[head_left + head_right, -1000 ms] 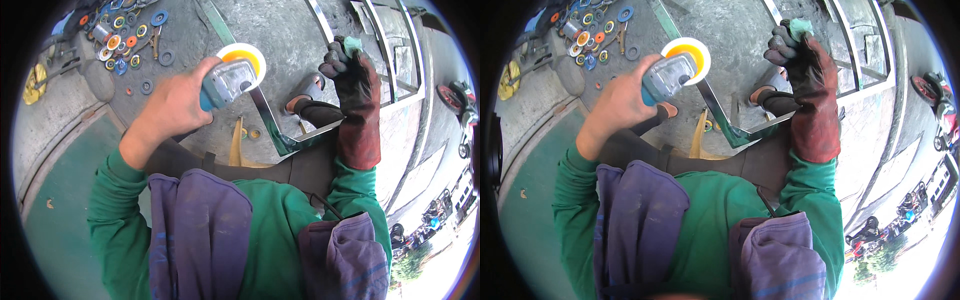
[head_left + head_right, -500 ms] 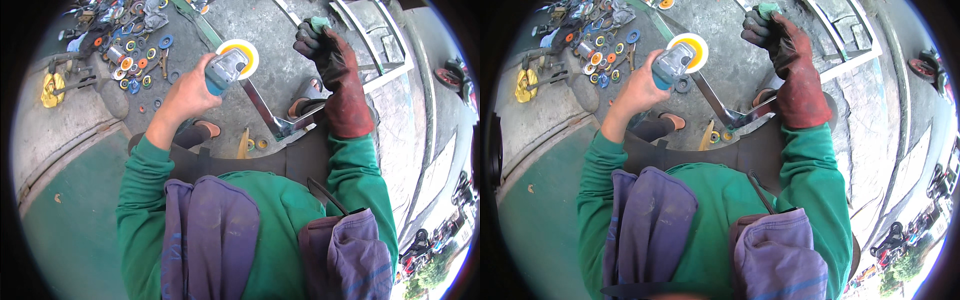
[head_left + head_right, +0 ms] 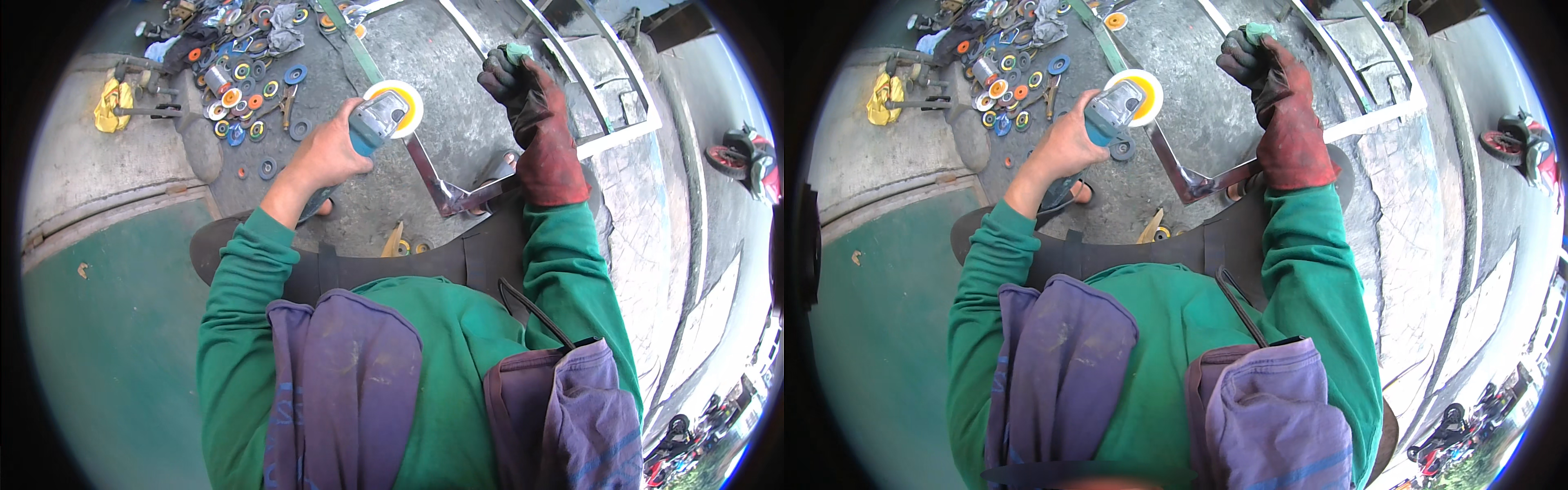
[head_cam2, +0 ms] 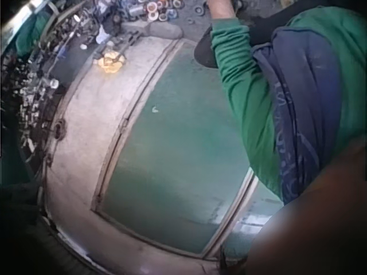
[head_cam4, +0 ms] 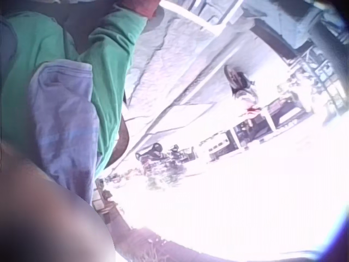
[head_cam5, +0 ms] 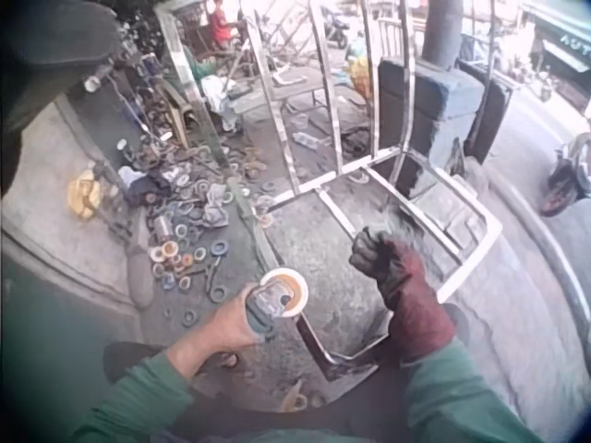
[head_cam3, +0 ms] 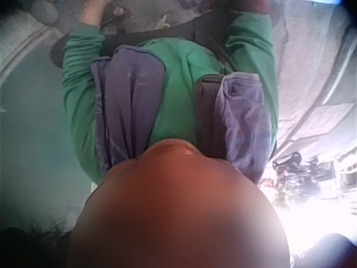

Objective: The person uses an angle grinder with a polishing pad to smooth and polish a metal frame. They swap the grinding disc for a polishing pad and continue polishing different sections of the frame while seated.

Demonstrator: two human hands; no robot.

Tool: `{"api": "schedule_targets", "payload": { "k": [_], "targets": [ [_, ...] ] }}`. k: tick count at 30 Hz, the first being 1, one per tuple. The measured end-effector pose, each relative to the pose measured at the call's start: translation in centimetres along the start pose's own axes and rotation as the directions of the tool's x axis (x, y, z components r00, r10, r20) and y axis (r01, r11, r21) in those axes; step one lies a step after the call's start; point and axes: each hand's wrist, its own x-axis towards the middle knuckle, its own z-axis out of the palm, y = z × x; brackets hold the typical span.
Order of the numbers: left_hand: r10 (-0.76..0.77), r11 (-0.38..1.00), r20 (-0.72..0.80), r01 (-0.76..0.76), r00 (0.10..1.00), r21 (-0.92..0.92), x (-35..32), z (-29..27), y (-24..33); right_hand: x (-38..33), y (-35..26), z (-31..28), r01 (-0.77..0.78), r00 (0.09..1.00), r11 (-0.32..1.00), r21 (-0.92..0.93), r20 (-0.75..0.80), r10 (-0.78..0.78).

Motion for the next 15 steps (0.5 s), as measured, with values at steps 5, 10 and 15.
{"api": "schedule_targets", "payload": {
  "k": [5, 10, 15],
  "targets": [
    [0.037, 0.996, 0.260, -0.056, 0.965, 0.063, -2.1, 1.3, 2.0, 0.3, -0.1, 0.1, -0.043, 0.999, 0.996, 0.072, 0.004, 0.043],
    [0.095, 0.992, 0.321, -0.115, 0.943, 0.045, -1.9, 1.0, 2.1, 0.5, 0.0, -0.4, -0.032, 0.999, 0.998, 0.061, 0.010, 0.031],
    [0.013, 0.998, 0.076, -0.017, 0.997, 0.056, 2.4, -1.6, -1.9, 1.0, 0.2, -1.5, -0.032, 0.997, 0.988, 0.153, 0.079, 0.020]
  ]
}}
